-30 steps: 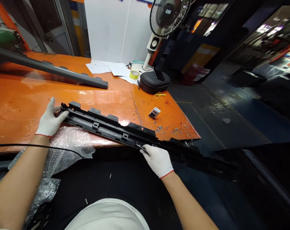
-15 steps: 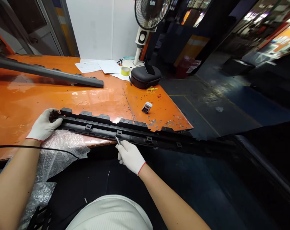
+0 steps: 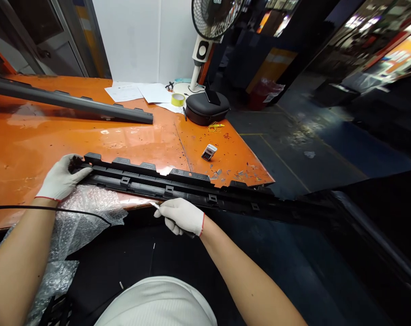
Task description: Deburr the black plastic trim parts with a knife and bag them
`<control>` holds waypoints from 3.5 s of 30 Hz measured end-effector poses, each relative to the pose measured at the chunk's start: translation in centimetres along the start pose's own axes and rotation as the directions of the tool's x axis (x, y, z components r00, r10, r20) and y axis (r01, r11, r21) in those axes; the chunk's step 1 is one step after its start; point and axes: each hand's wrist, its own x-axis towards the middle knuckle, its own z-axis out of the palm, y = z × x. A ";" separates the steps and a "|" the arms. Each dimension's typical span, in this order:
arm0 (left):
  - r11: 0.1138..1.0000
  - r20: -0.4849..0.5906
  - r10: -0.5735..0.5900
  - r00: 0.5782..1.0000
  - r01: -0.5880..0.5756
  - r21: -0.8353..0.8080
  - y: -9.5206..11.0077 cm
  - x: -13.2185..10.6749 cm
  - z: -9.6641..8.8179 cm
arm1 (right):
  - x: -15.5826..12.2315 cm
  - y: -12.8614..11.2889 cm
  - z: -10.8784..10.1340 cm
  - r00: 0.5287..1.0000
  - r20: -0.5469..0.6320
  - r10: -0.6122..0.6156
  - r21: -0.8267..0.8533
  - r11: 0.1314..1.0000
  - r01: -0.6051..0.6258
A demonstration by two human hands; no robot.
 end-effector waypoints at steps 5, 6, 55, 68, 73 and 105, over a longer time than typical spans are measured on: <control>0.999 -0.004 -0.028 1.000 0.028 0.024 1.4 -0.2 -0.6 | -1.5 1.5 -0.3 0.841 -0.323 -0.435 -0.641 0.754 0.144; 0.999 0.000 -0.033 0.999 0.033 0.036 1.6 -0.2 -0.6 | -1.6 1.8 -0.2 0.819 -0.317 -0.479 -0.743 0.662 0.100; 0.979 -0.080 -0.047 0.996 0.031 -0.199 0.4 -0.3 0.1 | -0.2 1.4 0.2 0.841 -0.384 -0.382 -0.750 0.660 -0.042; 0.941 -0.058 -0.107 0.993 0.082 -0.328 0.4 0.3 0.2 | 2.6 -2.0 5.5 0.986 -0.159 -0.050 0.139 0.988 0.072; 0.941 -0.062 -0.079 0.995 0.054 -0.335 -0.4 0.4 0.8 | 5.2 -3.7 6.6 0.991 -0.133 -0.018 0.066 0.997 0.027; 0.974 -0.021 -0.038 0.999 0.032 -0.223 0.6 0.4 0.3 | 4.8 -4.1 5.1 0.882 -0.206 -0.424 -0.927 0.374 -0.036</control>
